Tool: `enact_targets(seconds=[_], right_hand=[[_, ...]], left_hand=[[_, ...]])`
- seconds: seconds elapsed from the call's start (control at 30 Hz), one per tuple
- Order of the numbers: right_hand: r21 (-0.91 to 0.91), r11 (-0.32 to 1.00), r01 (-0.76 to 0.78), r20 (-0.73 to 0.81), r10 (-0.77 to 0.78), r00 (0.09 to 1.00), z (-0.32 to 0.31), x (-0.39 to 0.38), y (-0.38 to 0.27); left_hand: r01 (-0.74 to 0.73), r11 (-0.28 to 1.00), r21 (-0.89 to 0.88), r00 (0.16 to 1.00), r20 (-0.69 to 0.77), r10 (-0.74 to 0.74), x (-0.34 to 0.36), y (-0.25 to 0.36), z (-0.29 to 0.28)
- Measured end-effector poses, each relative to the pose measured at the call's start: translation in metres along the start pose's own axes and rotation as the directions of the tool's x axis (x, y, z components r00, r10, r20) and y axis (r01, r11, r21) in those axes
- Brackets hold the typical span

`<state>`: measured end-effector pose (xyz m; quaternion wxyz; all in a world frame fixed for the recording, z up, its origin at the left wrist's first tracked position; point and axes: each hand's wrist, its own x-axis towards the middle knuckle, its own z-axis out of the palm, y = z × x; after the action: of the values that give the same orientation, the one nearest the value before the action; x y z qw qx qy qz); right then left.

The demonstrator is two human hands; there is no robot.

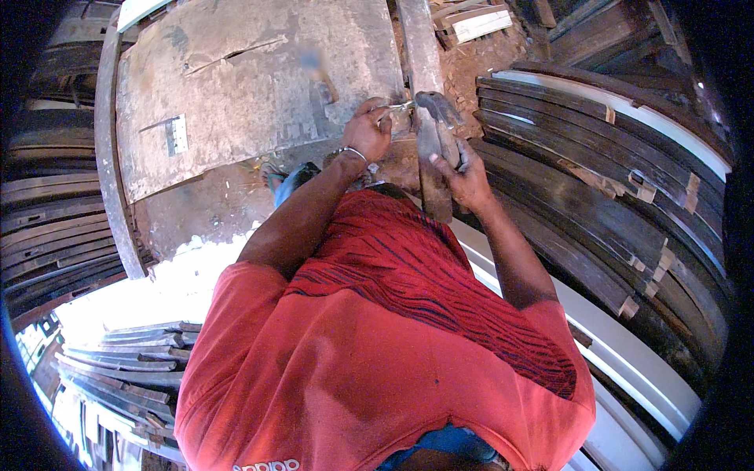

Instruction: The person uses a hammer to adjust a metal hinge on a wooden workbench, then carries a small object while walking through a workshop filled with lumber.

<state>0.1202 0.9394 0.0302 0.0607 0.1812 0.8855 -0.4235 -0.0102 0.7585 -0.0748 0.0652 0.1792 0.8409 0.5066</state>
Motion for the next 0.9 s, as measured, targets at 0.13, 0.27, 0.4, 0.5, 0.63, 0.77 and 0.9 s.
enact_targets(seconds=[0.13, 0.27, 0.4, 0.5, 0.63, 0.77, 0.9], right_hand=[[0.042, 0.989, -0.143, 0.043, 0.141, 0.989, -0.006, -0.003, -0.028], [0.076, 0.996, 0.039, -0.025, -0.037, 0.999, -0.009, -0.01, -0.058], [-0.275, 0.958, 0.078, 0.163, -0.033, 0.986, -0.012, 0.0, -0.042], [-0.285, 0.958, -0.028, 0.205, 0.089, 0.975, -0.016, 0.008, -0.031], [-0.047, 0.998, -0.052, 0.011, 0.053, 0.999, -0.019, 0.0, -0.02], [0.117, 0.984, -0.134, -0.157, 0.152, 0.976, -0.005, 0.011, 0.027], [0.338, 0.909, -0.244, -0.24, 0.334, 0.911, 0.024, 0.003, 0.055]], left_hand=[[0.003, 1.0, -0.011, 1.0, 0.009, -0.003, -0.001, 0.002, -0.003], [0.018, 1.0, -0.007, 1.0, 0.016, -0.018, -0.001, 0.004, -0.004], [0.037, 0.999, -0.022, 0.999, 0.04, -0.036, -0.003, 0.005, -0.001], [0.059, 0.977, 0.207, 0.953, 0.278, -0.117, -0.009, -0.016, 0.016], [0.133, 0.984, 0.116, 0.985, 0.098, -0.145, -0.025, -0.037, 0.031], [0.418, 0.905, 0.082, 0.901, 0.09, -0.425, -0.026, -0.042, 0.043], [0.471, 0.881, -0.042, 0.871, 0.183, -0.457, -0.033, -0.063, 0.078]])
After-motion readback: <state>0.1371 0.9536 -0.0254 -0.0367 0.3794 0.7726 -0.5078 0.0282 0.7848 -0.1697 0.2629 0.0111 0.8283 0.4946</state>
